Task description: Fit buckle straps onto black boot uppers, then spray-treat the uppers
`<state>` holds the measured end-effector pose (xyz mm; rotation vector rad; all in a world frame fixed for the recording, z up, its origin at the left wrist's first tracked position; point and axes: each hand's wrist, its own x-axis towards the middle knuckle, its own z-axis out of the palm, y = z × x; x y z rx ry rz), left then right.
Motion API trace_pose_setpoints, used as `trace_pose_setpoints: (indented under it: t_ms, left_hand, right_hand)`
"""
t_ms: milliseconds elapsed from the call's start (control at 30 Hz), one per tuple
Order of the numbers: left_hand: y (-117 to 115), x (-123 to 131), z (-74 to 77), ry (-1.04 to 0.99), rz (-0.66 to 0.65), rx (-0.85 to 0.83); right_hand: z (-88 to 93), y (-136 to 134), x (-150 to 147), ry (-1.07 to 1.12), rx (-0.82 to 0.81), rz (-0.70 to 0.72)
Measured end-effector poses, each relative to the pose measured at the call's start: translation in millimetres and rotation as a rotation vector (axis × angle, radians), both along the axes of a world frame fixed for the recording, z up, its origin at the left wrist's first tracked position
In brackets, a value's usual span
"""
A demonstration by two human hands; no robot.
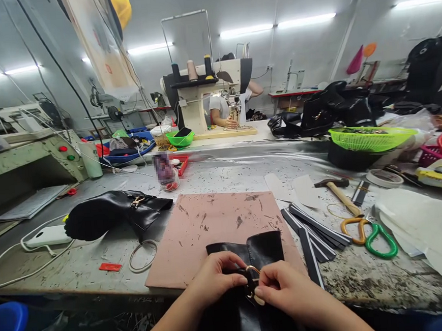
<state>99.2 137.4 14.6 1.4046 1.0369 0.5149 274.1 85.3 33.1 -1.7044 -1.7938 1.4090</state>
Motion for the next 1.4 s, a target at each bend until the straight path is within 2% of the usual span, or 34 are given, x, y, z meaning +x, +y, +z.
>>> trace_pose_setpoints:
  t_ms: [67,167,233,300,400,500,600,767,933,1067,1200,1400]
  left_hand:
    - [-2.9,-0.7,-2.5,0.002,0.012,-0.001]
    - [-6.3,-0.5,-3.2,0.007,0.03,0.009]
    - [-8.6,0.0,-0.1,0.06,0.029,0.081]
    - [-10.6,-0.6,5.1,0.145,0.037,0.148]
    - [-11.4,-5.4,12.9,0.232,0.03,0.137]
    - [-8.7,-12.3,16.6,0.226,-0.076,0.164]
    - [-5.3,-14.4,14.0,0.201,-0.139,0.219]
    - [-2.5,-8.6,5.8,0.138,-0.057,0.185]
    - [1.0,-11.3,12.3,0.146,-0.185,0.295]
    - [4.0,-11.3,17.5,0.163,-0.201,0.253]
    - [2.3,-5.0,13.5,0.148,-0.179,0.271]
    - [0.2,-3.6,9.2,0.157,-0.163,0.278]
  right_hand:
    - [4.6,2.2,5.3,-0.056,0.005,0.053]
    - [8.8,7.8,5.5,-0.075,0.204,0.03]
    - [8.1,12.5,2.2,-0.022,0.26,0.04]
    - [5.0,16.8,-1.3,0.033,0.196,0.086]
    - [-0.6,19.9,-3.3,0.134,0.126,0.086]
    - [-3.3,19.3,-2.0,0.215,0.098,0.046]
    - [-4.1,18.2,-0.7,0.239,0.11,0.014]
    - [-9.0,20.4,0.7,0.359,0.125,-0.019]
    - [-11.7,23.7,7.8,0.451,0.077,-0.098]
    - [-9.8,24.2,12.2,0.484,0.013,-0.028]
    - [-9.5,23.6,10.9,0.499,-0.015,0.023]
    - [-11.9,21.9,8.4,0.507,0.015,-0.057]
